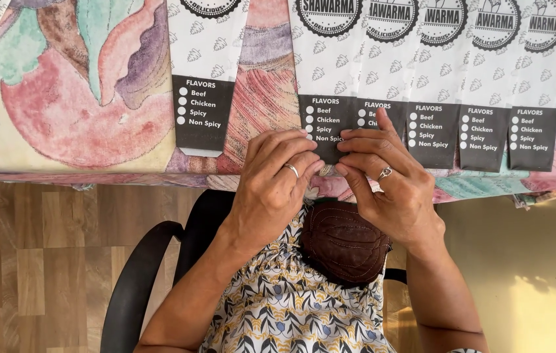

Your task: The person assembles shawarma food packages by folding paper wrappers and attaching black flavor labels. They handle multiple wrappers, align and press the labels, and stack completed packages on the table.

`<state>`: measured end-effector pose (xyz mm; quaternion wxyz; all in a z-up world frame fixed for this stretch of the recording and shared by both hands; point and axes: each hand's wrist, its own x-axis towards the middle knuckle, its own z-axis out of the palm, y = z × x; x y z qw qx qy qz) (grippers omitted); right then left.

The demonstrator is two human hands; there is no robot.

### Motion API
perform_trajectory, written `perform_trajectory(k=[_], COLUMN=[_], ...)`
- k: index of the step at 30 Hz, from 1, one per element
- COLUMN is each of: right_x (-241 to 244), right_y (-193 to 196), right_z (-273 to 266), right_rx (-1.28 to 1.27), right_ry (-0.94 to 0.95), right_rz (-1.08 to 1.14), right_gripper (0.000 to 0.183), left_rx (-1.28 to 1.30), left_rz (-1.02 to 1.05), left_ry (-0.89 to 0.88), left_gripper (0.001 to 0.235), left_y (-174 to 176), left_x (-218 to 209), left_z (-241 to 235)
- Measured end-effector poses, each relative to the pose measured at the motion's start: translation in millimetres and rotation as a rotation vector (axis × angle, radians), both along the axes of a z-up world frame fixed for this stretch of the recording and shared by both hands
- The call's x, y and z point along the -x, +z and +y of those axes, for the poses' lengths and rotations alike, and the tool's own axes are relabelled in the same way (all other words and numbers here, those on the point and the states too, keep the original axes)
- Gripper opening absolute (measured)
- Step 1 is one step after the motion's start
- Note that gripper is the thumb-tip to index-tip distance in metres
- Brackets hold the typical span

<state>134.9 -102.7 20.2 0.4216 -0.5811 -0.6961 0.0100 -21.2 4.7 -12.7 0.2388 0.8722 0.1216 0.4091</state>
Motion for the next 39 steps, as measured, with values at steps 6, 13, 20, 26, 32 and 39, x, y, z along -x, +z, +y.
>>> perform_trajectory(k=[6, 13, 20, 26, 32, 39], right_x=[7.9, 9.3, 9.0, 13.1, 14.8, 24.4], right_y=[3.9, 11.8, -0.2, -1.9, -3.0, -3.1], right_z=[0.5, -1.9, -6.3, -6.6, -7.1, 4.1], right_rx=[0.082, 0.165, 0.166, 0.156, 0.152, 0.025], right_ry=[-0.156, -0.18, -0.129, -0.091, -0.091, -0.069], right_rz=[0.122, 0.173, 0.054, -0.093, -0.121, -0.059], right_gripper=[0.01, 0.009, 0.024, 0.032, 0.029, 0.023], left_rx=[0.115, 0.125, -0.017, 0.041, 0.059, 0.025], left_rz=[0.005, 0.065, 0.228, 0.25, 0.176, 0.08], left_ry=[0.156, 0.13, 0.495, 0.315, 0.21, 0.109], left_gripper=[0.012, 0.036, 0.062, 0.06, 0.05, 0.03], left_y=[5.6, -18.6, 6.8, -4.6, -1.6, -9.1], left_x=[-8.3, -1.1, 41.4, 18.6, 13.5, 53.1], left_z=[-9.0, -4.4, 15.7, -8.8, -14.3, 19.3])
